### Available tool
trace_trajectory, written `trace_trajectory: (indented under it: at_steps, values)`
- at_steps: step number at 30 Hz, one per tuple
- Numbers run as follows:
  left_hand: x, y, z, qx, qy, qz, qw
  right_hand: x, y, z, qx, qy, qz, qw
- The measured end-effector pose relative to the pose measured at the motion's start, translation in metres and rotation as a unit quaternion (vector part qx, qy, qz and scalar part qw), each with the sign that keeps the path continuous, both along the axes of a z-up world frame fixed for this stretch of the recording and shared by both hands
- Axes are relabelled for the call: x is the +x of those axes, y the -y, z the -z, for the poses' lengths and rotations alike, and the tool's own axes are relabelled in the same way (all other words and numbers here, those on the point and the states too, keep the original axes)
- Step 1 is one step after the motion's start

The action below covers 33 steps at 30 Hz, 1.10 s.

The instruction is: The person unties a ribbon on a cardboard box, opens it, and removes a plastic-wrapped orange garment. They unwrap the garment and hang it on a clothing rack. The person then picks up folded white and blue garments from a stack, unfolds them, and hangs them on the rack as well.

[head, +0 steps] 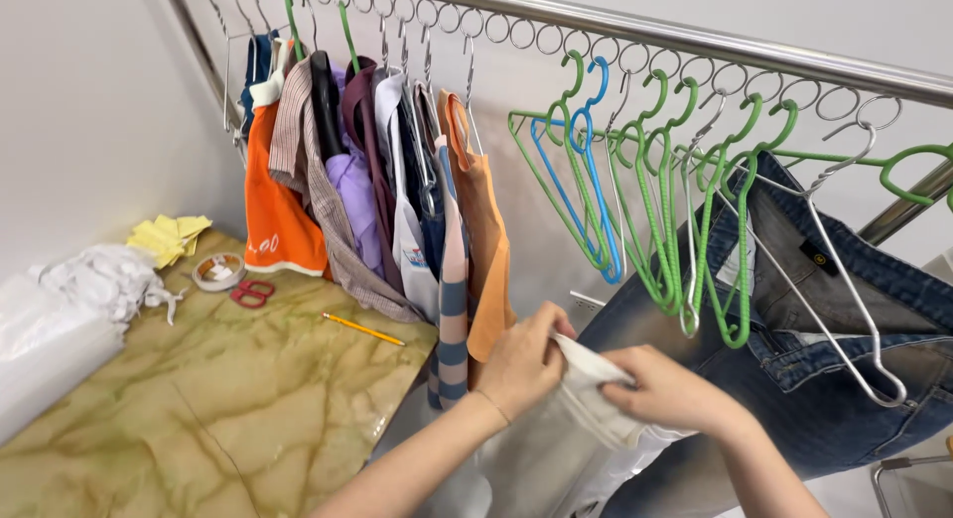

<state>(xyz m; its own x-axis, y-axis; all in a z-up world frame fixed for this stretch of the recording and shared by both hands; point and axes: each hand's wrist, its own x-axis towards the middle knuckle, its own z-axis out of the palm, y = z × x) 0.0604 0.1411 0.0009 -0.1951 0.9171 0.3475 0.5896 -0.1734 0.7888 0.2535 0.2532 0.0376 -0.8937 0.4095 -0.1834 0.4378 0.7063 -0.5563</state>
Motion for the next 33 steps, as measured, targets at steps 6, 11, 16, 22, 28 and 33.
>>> trace_trajectory:
  at_steps: [6,11,16,22,28,33]
  values:
    - [-0.067,0.022,-0.016,0.137,-0.308,0.028,0.941,-0.021,0.002,-0.005,-0.024,-0.016,0.203,0.979]
    - [-0.107,-0.002,0.003,0.225,-0.481,-0.183,0.828,-0.026,0.011,0.012,0.09,-0.002,0.184,0.979]
    - [-0.118,-0.013,-0.005,0.103,-0.431,-0.235,0.865,-0.028,0.015,-0.019,0.094,-0.041,0.127,0.987]
    - [-0.104,-0.04,-0.013,0.074,-0.348,-0.15,0.922,-0.084,-0.055,-0.055,0.274,-0.143,0.233,0.922]
    - [-0.083,-0.042,-0.046,0.111,-0.318,-0.122,0.934,-0.144,-0.144,-0.001,0.553,-0.127,0.318,0.76]
    - [-0.094,-0.044,-0.048,0.127,-0.323,-0.12,0.93,-0.161,-0.156,0.004,0.565,-0.14,0.33,0.743]
